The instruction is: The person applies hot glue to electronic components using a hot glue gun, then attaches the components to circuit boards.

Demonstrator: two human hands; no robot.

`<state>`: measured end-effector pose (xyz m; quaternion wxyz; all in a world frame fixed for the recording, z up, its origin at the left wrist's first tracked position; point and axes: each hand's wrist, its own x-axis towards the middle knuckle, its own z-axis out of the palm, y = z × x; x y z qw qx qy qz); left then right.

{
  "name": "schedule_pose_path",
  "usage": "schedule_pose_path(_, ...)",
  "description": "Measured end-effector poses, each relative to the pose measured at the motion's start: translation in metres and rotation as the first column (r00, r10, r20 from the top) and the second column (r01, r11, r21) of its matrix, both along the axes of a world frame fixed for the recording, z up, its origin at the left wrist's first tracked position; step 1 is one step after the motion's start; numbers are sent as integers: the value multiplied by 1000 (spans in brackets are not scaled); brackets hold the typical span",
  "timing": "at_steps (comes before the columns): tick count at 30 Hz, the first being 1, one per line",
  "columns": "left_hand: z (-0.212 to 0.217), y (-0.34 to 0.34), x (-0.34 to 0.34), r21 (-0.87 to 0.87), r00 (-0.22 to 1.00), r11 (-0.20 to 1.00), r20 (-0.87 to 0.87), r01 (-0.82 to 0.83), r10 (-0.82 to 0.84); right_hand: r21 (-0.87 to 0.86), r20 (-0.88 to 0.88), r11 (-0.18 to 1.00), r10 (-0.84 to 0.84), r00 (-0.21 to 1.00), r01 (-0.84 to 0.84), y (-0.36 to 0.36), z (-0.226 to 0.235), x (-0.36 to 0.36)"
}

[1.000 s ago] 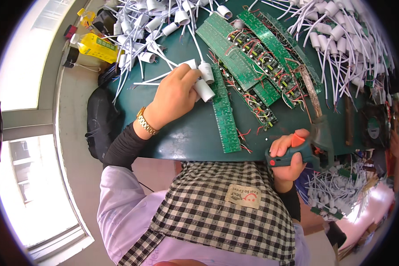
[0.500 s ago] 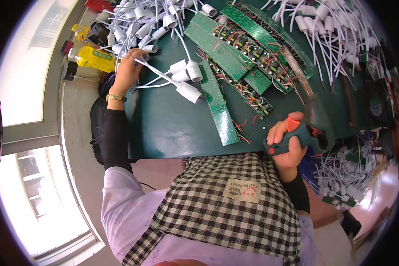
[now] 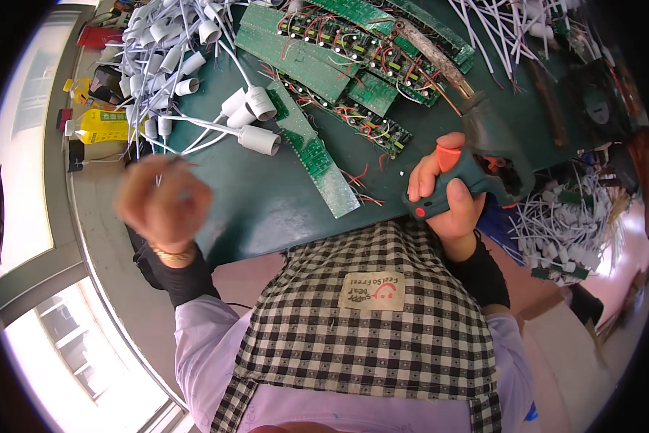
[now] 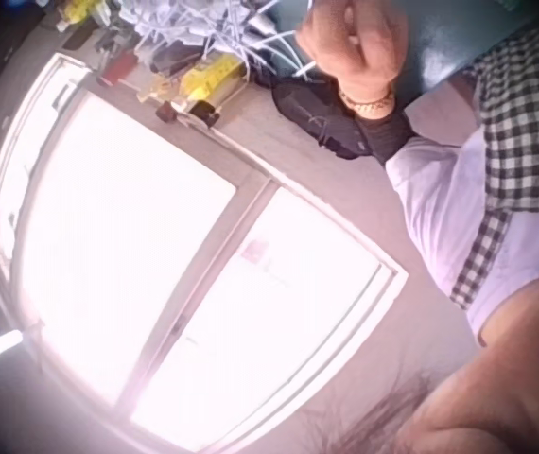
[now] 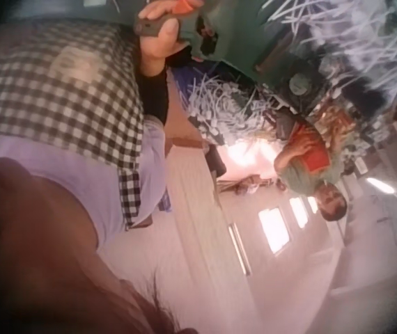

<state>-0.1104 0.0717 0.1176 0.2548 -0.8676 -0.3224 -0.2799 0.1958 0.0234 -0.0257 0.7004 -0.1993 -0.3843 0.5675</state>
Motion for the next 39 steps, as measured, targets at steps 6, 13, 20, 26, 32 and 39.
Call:
schedule_pose_path(6,-89,-12,28,-297,991,951,126,80,-44,27,35,999,30,999,-31,-7,0,-3)
schedule_pose_path(13,-105,-6,36,-425,958,905,258,-1,122,-64,224,988,149,963,-138,-38,3,-3)
schedule_pose_path(20,-100,-1,32,-506,962,862,246,26,115,-145,424,958,286,859,-248,-54,8,-1)
schedule_pose_path(26,-97,1,23,-530,989,846,144,65,14,-128,416,961,277,866,-246,-50,4,-3)
schedule_pose_path(32,-100,-5,25,-453,992,891,118,11,48,-126,422,959,284,861,-255,-53,1,-3)
schedule_pose_path(39,-104,-6,28,-459,985,888,138,-28,102,-170,449,944,329,831,-282,-52,6,-5)
